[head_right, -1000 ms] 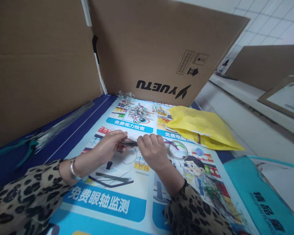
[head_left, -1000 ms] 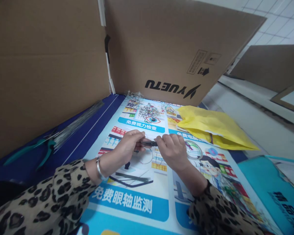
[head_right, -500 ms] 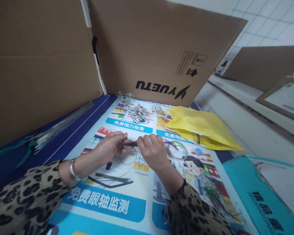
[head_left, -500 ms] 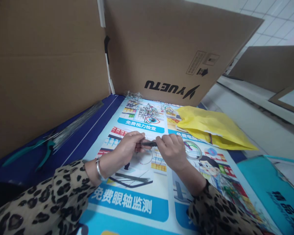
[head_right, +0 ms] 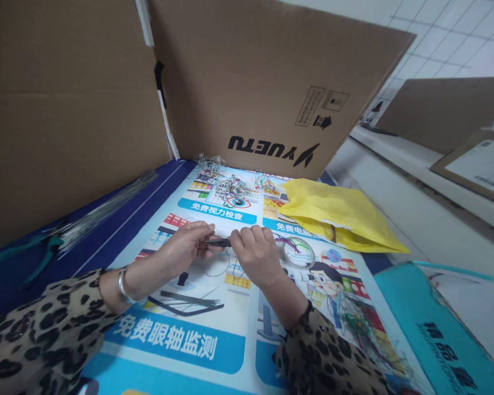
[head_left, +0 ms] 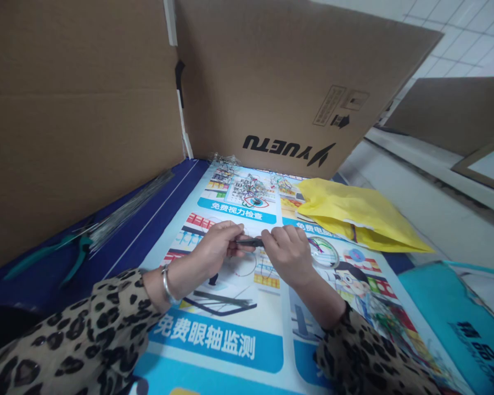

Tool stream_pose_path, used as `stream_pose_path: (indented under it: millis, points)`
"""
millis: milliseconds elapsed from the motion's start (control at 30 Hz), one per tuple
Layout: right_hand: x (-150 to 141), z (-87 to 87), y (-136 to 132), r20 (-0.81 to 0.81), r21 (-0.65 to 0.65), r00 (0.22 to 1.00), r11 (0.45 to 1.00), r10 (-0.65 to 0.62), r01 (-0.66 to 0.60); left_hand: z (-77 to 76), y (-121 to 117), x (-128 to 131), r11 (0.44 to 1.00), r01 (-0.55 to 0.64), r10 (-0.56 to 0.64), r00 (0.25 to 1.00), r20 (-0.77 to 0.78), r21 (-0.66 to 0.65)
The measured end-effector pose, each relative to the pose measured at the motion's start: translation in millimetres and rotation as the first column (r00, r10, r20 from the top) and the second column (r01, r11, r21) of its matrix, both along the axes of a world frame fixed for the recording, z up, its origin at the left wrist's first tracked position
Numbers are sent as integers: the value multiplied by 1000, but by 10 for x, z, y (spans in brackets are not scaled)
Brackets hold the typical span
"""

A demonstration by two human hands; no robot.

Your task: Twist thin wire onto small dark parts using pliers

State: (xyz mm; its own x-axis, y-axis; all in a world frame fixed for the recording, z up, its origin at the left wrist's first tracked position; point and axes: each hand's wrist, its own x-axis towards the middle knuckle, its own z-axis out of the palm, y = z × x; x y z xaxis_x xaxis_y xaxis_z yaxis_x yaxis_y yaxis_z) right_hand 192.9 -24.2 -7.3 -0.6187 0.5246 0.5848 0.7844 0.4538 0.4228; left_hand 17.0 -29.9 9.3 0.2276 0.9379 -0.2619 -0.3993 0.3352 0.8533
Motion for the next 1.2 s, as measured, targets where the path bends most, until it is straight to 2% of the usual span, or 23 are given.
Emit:
stream_pose_path:
  millis: [400,600,767,1000,1200]
  points:
    - [2,6,2,25,-8,1000,1000,-7,8,-41,26,-7,1000,4,-4,1000,-25,8]
    - [-20,6,3,5,-48,1000,999,-10,10,-59,37,-33,997,-16,26,991,-133,78]
    - [-41,13,-9,-16,-92,1000,996,-12,10,-39,56,-40,982,-11,58,967,-248,187]
    - [-80,30,-35,19,-227,999,973,-34,37,-96,106,-67,923,45,130,898,-421,382]
    - [-123,98,-82,55,-415,989,898,-137,148,-92,95,-115,830,189,200,778,-596,525]
